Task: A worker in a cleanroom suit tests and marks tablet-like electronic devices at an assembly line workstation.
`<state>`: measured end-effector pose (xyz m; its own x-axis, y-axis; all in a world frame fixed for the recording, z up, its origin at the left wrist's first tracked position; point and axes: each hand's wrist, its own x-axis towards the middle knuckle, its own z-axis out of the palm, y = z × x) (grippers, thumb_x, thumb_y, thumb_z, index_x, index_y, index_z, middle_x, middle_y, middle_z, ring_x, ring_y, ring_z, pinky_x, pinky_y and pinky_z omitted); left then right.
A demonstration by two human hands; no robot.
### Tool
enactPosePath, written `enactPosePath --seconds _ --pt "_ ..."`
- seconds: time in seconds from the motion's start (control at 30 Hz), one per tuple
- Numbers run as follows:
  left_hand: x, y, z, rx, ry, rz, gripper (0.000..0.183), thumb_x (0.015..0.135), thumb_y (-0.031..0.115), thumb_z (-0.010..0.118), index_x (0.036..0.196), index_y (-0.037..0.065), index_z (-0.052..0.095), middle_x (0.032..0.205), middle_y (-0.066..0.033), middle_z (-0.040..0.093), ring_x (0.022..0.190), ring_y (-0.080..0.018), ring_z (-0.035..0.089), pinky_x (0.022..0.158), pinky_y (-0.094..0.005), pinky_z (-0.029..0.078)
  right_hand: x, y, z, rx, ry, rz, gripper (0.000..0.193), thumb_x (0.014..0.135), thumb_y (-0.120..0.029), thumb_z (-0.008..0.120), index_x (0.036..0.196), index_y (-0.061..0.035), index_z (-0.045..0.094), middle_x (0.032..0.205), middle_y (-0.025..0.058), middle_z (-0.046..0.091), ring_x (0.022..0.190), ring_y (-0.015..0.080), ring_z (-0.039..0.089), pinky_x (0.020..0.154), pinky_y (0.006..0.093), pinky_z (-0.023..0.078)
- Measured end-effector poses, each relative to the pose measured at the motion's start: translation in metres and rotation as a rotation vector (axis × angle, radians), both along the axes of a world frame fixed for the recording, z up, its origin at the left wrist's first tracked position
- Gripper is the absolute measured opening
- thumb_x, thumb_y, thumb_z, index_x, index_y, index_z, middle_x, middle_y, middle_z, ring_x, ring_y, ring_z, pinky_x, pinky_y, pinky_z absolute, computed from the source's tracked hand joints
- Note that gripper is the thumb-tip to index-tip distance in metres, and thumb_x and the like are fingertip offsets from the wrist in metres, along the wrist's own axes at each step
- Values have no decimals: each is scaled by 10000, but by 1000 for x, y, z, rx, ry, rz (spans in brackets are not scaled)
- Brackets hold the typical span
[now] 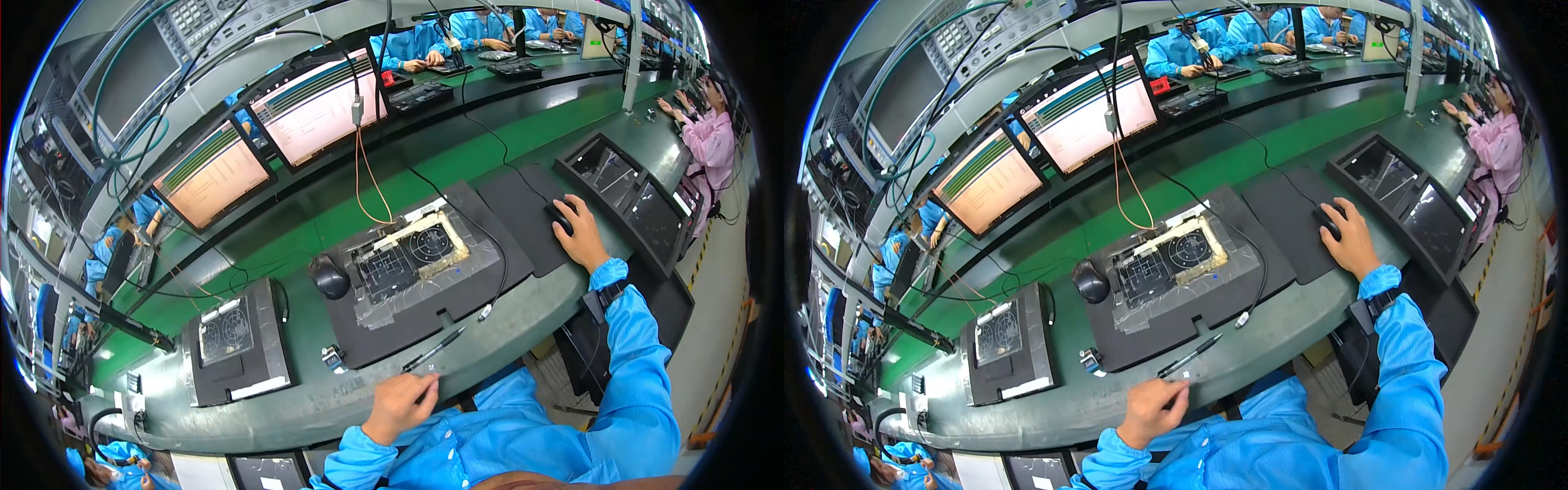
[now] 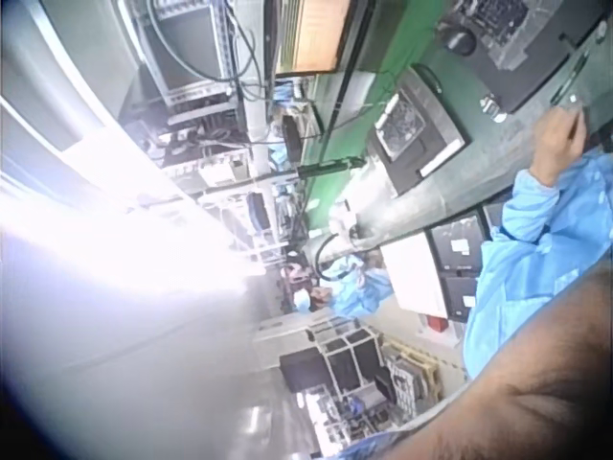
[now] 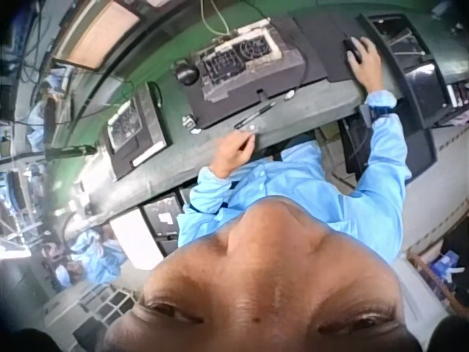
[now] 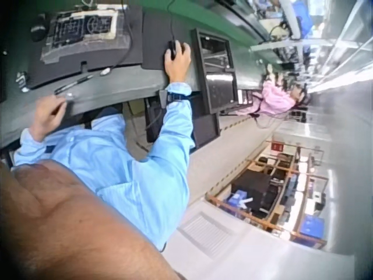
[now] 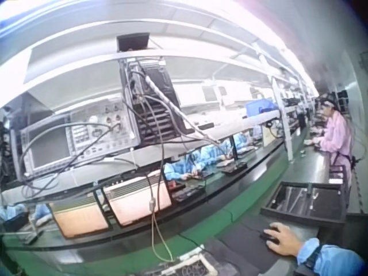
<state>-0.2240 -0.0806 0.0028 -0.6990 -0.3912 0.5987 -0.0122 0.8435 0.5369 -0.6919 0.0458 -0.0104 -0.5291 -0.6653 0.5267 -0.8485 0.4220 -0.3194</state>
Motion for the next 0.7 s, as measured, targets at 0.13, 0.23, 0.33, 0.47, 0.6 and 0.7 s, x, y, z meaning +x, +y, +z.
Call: enactPosePath --seconds 0.13,0.23,0.33,0.47,0.6,0.7 --pt "3 -2 -2 69 -69 56 157 820 32 788 973 55 760 678 -64 635 536 -220 606 499 -347 470 0 -1 -1 -45 -5 76 438 912 -163 711 1343 -101 666 1435 193 549 1300 412 557 1087 471 465" --pt "5 -2 -4 149 -111 109 159 825 30 786 979 59 758 688 -58 640 530 -204 600 495 -335 466 1 -2 -1 -63 0 73 407 911 -135 706 1315 -92 680 1418 181 566 1293 401 568 1079 462 473" --pt "5 -2 -4 146 -91 102 157 832 32 787 984 60 758 689 -55 641 525 -190 595 491 -325 462 3 -1 0 -56 -2 53 410 912 -129 707 1320 -92 678 1419 179 567 1294 399 570 1079 457 474" --pt "3 -3 -3 128 -69 103 159 834 33 788 988 61 759 692 -55 644 528 -187 596 490 -321 462 5 -2 2 -55 -4 48 406 922 -134 706 1324 -90 677 1425 182 566 1296 402 571 1080 457 475" --pt "3 -2 -5 139 -49 97 149 831 14 781 971 56 755 673 -52 622 517 -177 582 486 -316 444 3 -3 3 -23 -25 2 401 932 -143 705 1329 -91 675 1422 191 568 1295 411 571 1081 460 477" --pt "3 -1 -8 135 -97 104 151 837 24 784 982 52 757 687 -59 640 524 -187 592 489 -320 456 0 -3 0 -70 48 43 412 940 -169 710 1343 -93 670 1407 212 575 1298 417 569 1091 465 472"
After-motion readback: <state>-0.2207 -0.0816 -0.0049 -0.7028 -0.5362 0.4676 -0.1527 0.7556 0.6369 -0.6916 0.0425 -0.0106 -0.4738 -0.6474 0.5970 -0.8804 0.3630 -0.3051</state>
